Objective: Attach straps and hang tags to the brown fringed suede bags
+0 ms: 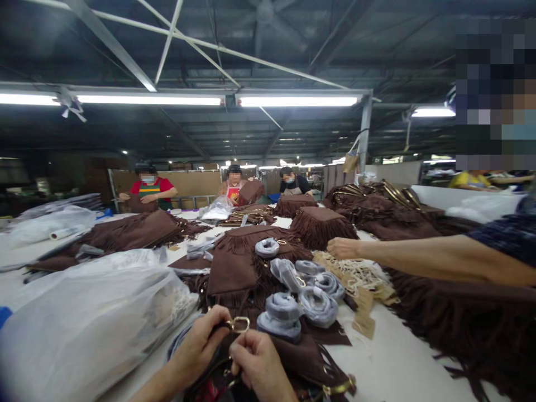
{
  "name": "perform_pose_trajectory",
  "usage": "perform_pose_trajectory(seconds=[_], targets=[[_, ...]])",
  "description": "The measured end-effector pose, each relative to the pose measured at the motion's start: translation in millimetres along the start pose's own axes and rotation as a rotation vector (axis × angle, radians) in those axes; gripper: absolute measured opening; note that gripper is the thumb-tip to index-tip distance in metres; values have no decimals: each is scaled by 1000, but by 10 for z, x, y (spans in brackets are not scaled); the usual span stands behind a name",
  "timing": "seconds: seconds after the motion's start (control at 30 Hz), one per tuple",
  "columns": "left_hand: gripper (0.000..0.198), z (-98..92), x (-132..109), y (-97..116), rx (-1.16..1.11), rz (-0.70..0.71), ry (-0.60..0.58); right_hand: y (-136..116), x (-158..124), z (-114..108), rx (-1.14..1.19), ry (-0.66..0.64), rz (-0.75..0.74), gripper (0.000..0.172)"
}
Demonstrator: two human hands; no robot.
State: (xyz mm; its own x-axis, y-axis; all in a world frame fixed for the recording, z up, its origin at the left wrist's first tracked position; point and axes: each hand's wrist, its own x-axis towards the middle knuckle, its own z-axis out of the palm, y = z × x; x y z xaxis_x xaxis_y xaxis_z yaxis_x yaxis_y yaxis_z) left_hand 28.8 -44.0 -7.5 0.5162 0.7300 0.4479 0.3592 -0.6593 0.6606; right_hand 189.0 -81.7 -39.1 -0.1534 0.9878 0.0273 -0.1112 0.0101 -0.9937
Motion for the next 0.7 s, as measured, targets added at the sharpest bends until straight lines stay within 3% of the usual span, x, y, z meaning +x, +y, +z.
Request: perform_pose_trajectory(seconds=[0.13, 0.23, 0.4, 0.5, 0.6, 0.7], targets=[[16, -27, -7, 35, -76, 34, -83, 40, 12, -4, -4, -13, -33, 45], [25, -24, 26, 17, -136, -38, -77, 36, -2, 4, -19, -15, -30, 46], [20, -44, 69, -27, -398, -207, -33, -37, -67, -89, 14, 7, -7, 50], [19, -76, 61, -38, -521, -301, 17, -119, -126, -188, 158, 85, 2, 48], [16, -73, 59, -42, -541, -308, 16, -216, -182, -208, 368, 97, 26, 41], [14, -29, 74, -31, -536, -303, -2, -272, -197, -154, 531, 113, 22, 46]])
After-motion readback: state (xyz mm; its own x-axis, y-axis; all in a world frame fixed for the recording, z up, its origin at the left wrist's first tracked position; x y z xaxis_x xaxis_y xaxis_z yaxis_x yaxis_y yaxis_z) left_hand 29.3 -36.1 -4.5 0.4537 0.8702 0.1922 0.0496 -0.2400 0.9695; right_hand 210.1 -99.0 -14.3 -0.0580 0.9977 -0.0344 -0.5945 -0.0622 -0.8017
